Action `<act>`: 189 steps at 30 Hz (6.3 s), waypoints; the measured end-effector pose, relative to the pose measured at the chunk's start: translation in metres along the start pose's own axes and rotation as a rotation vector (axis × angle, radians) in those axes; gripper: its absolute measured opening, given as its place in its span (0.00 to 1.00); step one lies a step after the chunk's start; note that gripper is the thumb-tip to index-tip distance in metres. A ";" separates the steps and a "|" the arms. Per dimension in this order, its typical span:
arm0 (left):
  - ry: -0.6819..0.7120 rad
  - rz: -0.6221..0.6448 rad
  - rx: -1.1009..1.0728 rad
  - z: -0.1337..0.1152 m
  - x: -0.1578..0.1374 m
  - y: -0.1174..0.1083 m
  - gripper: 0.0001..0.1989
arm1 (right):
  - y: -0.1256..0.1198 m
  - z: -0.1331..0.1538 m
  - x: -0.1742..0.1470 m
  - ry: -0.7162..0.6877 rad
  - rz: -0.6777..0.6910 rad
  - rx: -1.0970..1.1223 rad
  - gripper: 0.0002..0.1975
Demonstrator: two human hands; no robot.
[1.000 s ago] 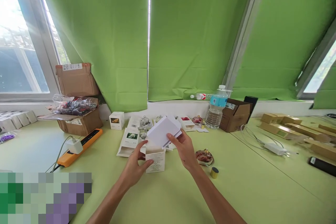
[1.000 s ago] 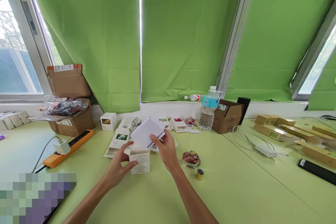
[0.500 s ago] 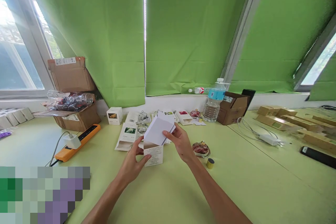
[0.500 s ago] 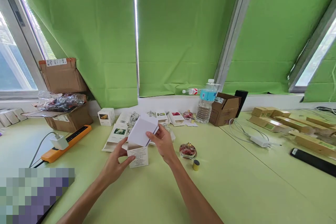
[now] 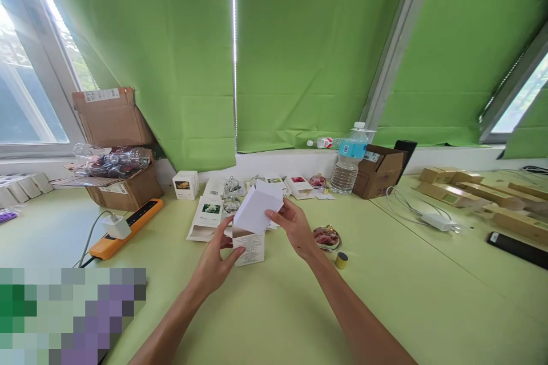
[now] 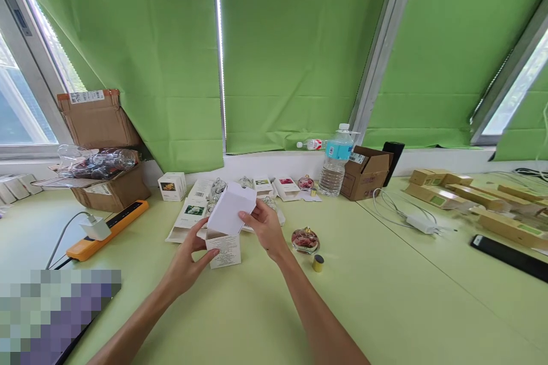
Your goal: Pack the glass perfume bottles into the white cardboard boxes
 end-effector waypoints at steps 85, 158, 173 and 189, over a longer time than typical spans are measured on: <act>0.065 0.029 0.154 0.003 0.000 -0.001 0.32 | 0.033 0.023 -0.021 -0.494 0.015 -0.789 0.07; 0.086 -0.030 0.193 -0.002 0.001 -0.016 0.27 | 0.065 0.014 -0.038 -0.672 0.082 -1.006 0.09; 0.007 0.041 0.029 0.020 0.007 0.000 0.18 | 0.045 0.024 -0.036 -0.617 -0.062 -0.878 0.16; -0.215 0.177 -0.062 0.042 0.007 -0.037 0.18 | 0.028 0.017 -0.027 -0.535 -0.164 -0.869 0.12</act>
Point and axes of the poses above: each hand's wrist, its own x-axis towards the middle knuckle, its own y-axis out of the palm, z = x × y, the point moved 9 cm from there along x, towards the middle knuckle, and after that the axes turned 6 degrees about y, right-handed, at the moved point
